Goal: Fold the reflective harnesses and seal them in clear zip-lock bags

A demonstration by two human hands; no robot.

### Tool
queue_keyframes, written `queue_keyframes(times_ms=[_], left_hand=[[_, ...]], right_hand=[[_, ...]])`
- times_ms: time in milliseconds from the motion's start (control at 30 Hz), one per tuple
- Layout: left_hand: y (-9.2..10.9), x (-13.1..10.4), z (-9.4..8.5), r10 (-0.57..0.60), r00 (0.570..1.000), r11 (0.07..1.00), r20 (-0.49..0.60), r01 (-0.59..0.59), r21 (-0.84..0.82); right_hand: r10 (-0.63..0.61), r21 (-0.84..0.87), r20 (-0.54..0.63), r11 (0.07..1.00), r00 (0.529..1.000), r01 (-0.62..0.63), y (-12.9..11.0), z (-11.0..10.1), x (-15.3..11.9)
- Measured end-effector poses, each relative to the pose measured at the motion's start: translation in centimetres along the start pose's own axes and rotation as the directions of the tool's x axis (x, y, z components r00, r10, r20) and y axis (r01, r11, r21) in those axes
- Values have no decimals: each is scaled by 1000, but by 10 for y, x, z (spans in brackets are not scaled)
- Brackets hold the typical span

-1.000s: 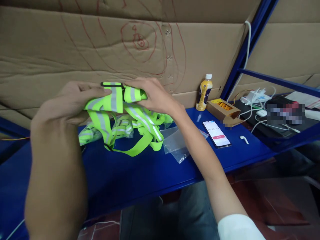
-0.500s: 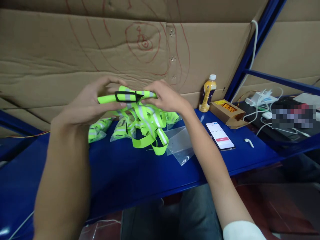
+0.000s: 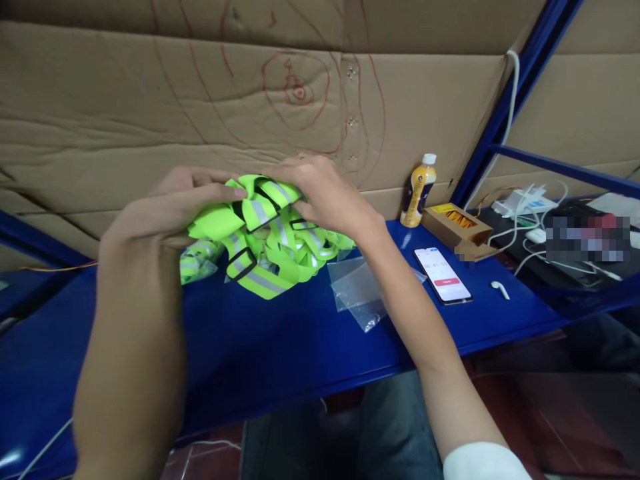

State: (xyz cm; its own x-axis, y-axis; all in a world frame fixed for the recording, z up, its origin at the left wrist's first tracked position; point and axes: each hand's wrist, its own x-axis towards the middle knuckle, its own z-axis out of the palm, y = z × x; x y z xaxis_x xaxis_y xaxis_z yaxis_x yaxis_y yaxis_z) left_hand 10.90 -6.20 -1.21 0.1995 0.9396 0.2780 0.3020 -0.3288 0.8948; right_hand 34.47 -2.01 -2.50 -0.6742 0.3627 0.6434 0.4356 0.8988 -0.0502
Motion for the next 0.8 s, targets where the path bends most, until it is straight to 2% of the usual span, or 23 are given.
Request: queue_keyframes(times_ms=[100,267,400,500,600,667,733,800], left_hand=[[1,-1,3,-12,999,999,-33,14,50],[-1,-2,0,160,985,973,61,-168,159],[1,-2,1,355,926,867,130,-377,324],[3,-3,6,438,884,807,167,-468,361],[3,-4,9,440,888,827,133,-458,327],[1,-4,9,395,912,887,106,-409,212],[-3,-2,10,292,954,956,76,-293,12],[-7,3,11,128,990,979,61,-117,-169]], right_hand=[[-51,142,71,989,996,41,8,-3,-4],[-124,351,131,934,984,71,22,-10,-9],[-13,386,89,922,996,-23,24,-8,-10],[-25,402,130,915,991,-30,26,0,-11],[-44,434,196,900,980,-47,28,3,-11],[-17,430,170,901,985,-59,27,0,-11],[14,402,98,914,995,-53,25,-5,-10],[31,348,12,937,999,-33,22,-8,-10]])
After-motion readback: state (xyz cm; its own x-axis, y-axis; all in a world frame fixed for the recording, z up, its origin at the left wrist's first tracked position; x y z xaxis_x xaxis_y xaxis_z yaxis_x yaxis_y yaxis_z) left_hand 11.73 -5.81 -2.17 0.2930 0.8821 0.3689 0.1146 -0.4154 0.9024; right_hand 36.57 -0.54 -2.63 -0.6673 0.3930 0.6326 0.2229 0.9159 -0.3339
